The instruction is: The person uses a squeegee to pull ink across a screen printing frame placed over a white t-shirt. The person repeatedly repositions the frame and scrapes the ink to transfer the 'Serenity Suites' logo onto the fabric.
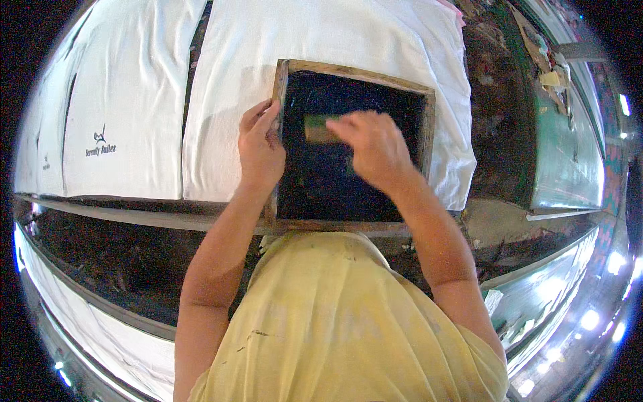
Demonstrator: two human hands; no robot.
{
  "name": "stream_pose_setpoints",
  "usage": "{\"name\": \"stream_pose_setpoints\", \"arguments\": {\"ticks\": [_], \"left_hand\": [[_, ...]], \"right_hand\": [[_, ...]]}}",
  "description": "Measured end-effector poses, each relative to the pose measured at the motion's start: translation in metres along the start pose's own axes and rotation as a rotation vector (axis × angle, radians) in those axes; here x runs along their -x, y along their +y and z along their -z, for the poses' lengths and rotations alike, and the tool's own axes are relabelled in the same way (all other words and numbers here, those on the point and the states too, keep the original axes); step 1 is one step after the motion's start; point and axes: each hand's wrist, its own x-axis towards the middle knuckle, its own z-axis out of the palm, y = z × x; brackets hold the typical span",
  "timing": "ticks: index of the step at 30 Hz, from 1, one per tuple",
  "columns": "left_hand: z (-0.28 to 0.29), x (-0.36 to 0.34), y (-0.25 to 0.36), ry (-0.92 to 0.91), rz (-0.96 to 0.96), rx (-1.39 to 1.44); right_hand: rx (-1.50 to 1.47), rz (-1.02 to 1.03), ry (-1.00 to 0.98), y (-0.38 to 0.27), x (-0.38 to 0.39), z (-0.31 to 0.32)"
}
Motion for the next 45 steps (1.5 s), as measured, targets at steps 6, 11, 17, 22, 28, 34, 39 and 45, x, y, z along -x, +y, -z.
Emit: {"name": "stream_pose_setpoints", "arguments": {"ticks": [6, 11, 17, 22, 28, 34, 39, 45], "left_hand": [[-0.002, 0.000, 0.000, 0.013, -0.019, -0.027], [-0.003, 0.000, -0.002, 0.032, -0.053, -0.041], [0.000, -0.002, 0.010, 0.001, 0.019, -0.013], [0.002, -0.004, 0.015, -0.016, -0.010, -0.123], [0.003, 0.001, 0.005, -0.020, -0.040, -0.152], [0.006, 0.000, 0.010, -0.048, -0.018, -0.192], [0.007, -0.002, 0.007, -0.050, -0.011, -0.160], [0.010, -0.004, 0.008, -0.060, 0.008, -0.109]], "right_hand": [[-0.041, 0.001, -0.148, -0.041, 0.055, 0.006], [-0.180, 0.020, -0.160, 0.002, 0.004, 0.027], [-0.132, 0.111, -0.062, 0.040, -0.067, 0.013], [-0.108, 0.498, -0.225, 0.061, -0.060, 0.001], [-0.183, 0.550, -0.304, 0.104, -0.021, 0.032], [-0.189, 0.349, -0.231, 0.114, 0.050, 0.050], [-0.107, 0.082, -0.111, 0.060, 0.103, 0.040], [-0.089, -0.117, -0.027, 0.000, 0.139, 0.030]]}}
